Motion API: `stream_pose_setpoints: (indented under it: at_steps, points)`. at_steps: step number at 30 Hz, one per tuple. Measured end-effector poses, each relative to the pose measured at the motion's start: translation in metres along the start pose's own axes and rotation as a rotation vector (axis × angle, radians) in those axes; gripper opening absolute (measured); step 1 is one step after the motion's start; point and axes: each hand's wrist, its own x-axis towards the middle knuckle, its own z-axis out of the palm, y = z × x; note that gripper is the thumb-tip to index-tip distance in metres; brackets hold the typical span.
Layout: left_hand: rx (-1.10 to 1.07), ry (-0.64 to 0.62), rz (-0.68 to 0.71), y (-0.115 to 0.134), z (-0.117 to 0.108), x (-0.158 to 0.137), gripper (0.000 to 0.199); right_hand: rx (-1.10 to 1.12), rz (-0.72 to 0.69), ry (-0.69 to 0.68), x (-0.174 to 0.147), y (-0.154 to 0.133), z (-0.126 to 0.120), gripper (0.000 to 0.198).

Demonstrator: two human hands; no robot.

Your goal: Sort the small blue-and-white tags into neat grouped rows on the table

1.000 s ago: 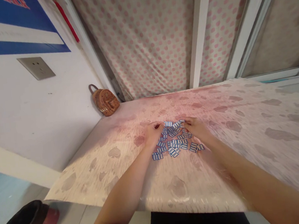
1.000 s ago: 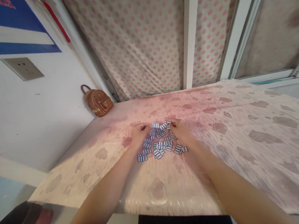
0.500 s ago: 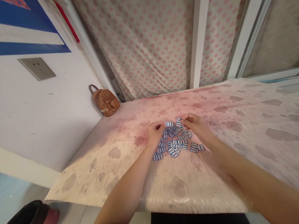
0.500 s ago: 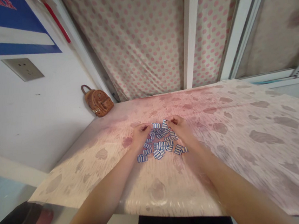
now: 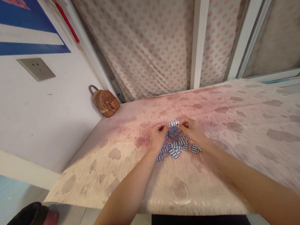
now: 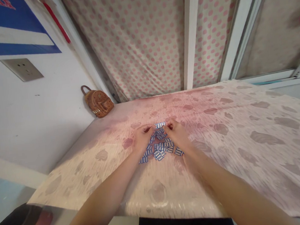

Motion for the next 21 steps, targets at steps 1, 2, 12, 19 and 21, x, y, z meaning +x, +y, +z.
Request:
stream_pose_setpoints:
  at_steps: [1,2,12,19,21]
  points:
    - [-0.011,0.002,-0.012,-0.0008,0.0005,-0.0001,0.02,-0.029,-0.021,0.008,-0.0006,0.0006,0.0007,0.015]
    - [-0.021,0.003,-0.025,-0.0017,0.001,-0.0002,0.02,-0.053,-0.036,0.012,-0.0013,0.001,0.0012,0.015]
    - [-0.112,-0.016,-0.076,-0.0037,0.0052,-0.0016,0.022,-0.169,-0.062,0.054,-0.0054,-0.0019,0.0028,0.013]
    - [-0.124,-0.021,-0.103,0.001,0.0064,-0.0044,0.024,-0.184,-0.069,0.048,-0.0052,-0.0003,0.0062,0.014]
    - [-0.134,-0.021,-0.102,0.0016,0.0067,-0.0041,0.022,-0.192,-0.058,0.034,-0.0043,0.0015,0.0064,0.014]
